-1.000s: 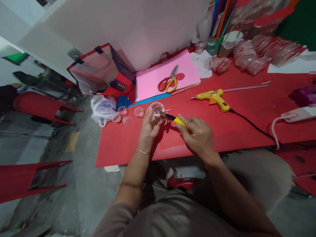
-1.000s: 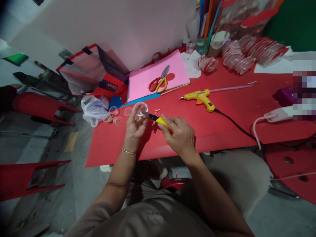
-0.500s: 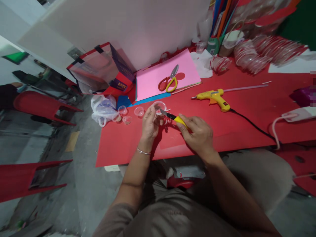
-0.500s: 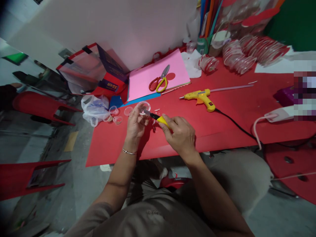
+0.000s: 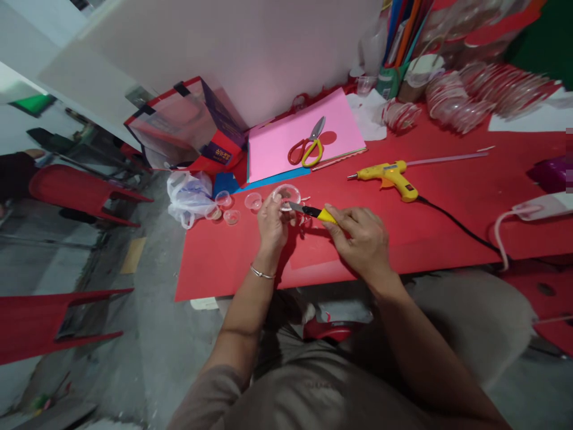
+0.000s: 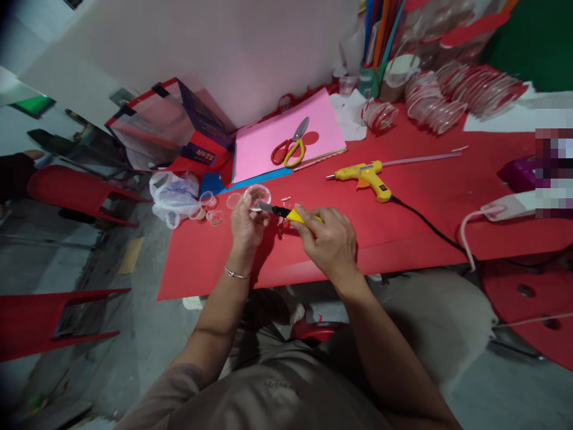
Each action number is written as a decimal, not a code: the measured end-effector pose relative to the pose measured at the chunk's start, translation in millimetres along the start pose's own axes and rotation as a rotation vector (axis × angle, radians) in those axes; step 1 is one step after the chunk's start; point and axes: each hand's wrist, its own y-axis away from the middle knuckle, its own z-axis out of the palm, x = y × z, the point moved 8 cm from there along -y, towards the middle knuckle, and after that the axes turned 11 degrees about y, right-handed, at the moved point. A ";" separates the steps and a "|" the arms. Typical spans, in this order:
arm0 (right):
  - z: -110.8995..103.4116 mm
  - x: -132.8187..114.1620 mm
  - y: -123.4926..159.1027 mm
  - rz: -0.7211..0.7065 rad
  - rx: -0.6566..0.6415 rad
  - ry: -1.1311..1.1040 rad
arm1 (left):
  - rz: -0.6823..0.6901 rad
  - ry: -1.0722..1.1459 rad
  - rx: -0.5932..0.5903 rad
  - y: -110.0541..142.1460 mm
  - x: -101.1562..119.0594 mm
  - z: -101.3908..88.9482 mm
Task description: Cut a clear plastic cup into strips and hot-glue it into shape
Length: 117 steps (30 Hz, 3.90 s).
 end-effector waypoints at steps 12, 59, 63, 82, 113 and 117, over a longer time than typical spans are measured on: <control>5.7 8.5 0.3 0.023 0.018 0.100 | 0.030 -0.031 -0.003 -3.0 -0.8 -0.6; 26.9 26.7 -0.6 0.503 0.011 -0.720 | 0.409 -0.483 -0.593 21.7 -9.9 27.3; 23.5 22.7 -0.9 0.399 0.044 -0.585 | 0.373 -0.489 -0.536 19.6 -12.0 25.1; 6.4 10.3 -10.7 0.206 0.077 -0.483 | 0.175 -0.280 -0.410 9.3 -20.4 17.0; 8.4 9.5 -12.1 0.238 -0.012 -0.409 | 0.132 -0.258 -0.449 12.6 -15.6 24.2; 5.4 18.2 -12.3 0.278 0.033 -0.398 | 0.117 -0.229 -0.409 7.8 -18.1 16.2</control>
